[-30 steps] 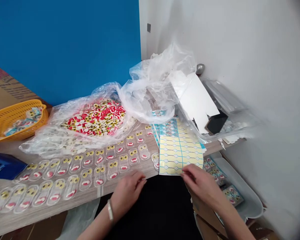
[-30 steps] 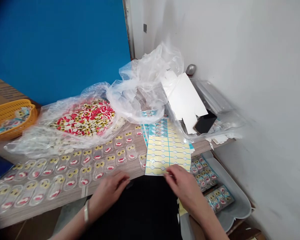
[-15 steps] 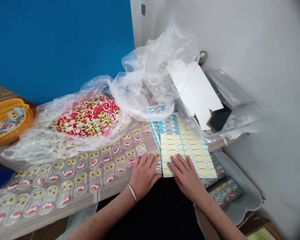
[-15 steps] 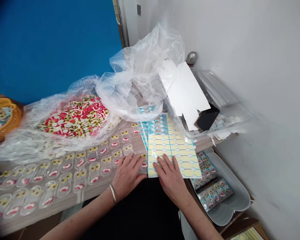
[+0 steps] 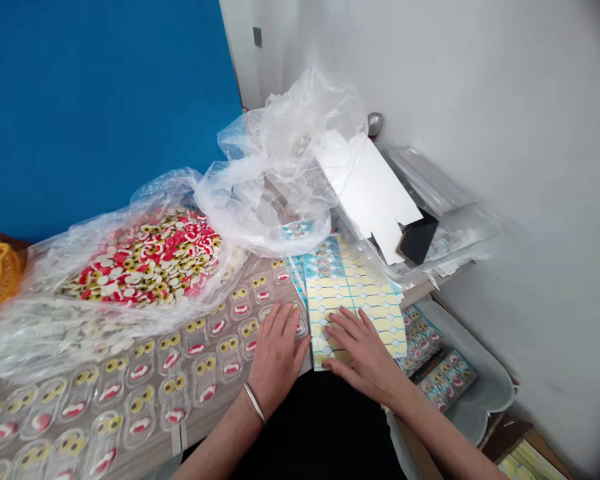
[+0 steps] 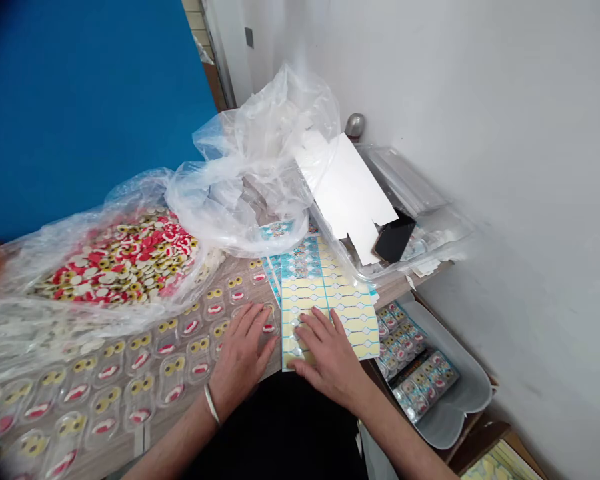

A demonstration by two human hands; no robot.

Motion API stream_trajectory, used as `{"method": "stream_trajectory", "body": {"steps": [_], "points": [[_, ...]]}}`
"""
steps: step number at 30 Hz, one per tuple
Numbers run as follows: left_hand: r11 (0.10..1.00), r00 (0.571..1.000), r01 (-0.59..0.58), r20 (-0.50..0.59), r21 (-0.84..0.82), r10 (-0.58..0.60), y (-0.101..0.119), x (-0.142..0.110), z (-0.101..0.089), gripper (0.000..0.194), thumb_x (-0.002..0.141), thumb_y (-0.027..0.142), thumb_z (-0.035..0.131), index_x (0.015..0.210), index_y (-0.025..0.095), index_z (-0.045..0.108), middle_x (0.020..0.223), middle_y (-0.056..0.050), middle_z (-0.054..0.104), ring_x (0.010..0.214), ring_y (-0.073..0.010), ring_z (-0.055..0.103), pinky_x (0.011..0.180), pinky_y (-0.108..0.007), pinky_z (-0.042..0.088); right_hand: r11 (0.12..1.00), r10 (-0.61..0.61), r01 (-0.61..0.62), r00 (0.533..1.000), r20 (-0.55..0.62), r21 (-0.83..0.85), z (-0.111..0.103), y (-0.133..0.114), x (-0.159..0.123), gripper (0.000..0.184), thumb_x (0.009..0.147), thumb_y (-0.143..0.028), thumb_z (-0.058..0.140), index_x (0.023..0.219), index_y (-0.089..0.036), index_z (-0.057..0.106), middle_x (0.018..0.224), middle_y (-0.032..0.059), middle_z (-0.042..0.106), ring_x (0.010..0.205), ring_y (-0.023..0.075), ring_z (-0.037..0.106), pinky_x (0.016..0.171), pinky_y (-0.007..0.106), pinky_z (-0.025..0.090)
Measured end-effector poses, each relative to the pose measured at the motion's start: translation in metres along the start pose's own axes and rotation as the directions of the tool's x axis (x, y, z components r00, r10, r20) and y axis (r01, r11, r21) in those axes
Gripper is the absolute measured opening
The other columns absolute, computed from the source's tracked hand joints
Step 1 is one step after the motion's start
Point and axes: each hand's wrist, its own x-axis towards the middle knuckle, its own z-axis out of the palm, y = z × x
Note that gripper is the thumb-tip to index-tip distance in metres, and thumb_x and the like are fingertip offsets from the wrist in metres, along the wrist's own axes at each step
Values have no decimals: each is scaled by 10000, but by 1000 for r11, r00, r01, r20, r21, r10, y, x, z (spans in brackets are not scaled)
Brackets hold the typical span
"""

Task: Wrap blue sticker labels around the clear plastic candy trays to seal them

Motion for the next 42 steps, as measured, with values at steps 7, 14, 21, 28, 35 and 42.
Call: {"method": "stream_trajectory", "body": {"steps": [7,14,21,28,35,42], "points": [[677,874,474,207,-563,-440,13,76,23,572,866,262,581,1406,128,446,1431,-197,509,1169,-285,611,990,-435,476,953,301,-297,914,-272,57,5,52,95,611,855,-375,631,1389,-122,476,1438,206,461,1347,335,399,1096,516,357],[682,846,516,179,-518,-503,11,93,38,770,758,148,651,1463,151,343,1296,-166,573,759,-149,662,799,-328,528,946,323,-324,926,-193,28,21,66,120,667,812,-427,664,1402,-178,477,1523,160,378,1401,362,300,1128,572,249],[645,841,510,174,-570,-512,14,85,39,852,741,86,608,1513,208,267,1138,-87,611,593,-78,583,660,-254,503,946,320,-323,932,-171,10,14,66,130,624,846,-414,625,1399,-173,465,1515,157,388,1383,349,316,1123,548,247],[599,840,511,211,-617,-499,24,66,21,848,738,101,592,1517,203,272,1153,-81,572,594,-56,563,617,-227,506,950,305,-308,950,-63,-42,-4,63,139,615,870,-415,605,1406,-166,436,1514,180,374,1361,357,345,1068,539,334],[428,815,553,358,-715,-455,29,33,11,896,752,150,617,1548,195,207,977,-38,672,620,-91,606,605,-223,520,937,339,-332,939,64,-107,-20,56,134,629,842,-345,662,1405,-191,427,1509,176,376,1312,395,415,948,512,468],[194,756,603,475,-774,-450,25,33,-1,921,728,163,660,1543,162,230,1123,-90,723,924,-198,692,859,-352,551,979,185,-176,979,81,-101,-44,35,86,504,849,-290,656,1319,-163,526,1399,171,504,1268,344,474,989,468,448]]}}
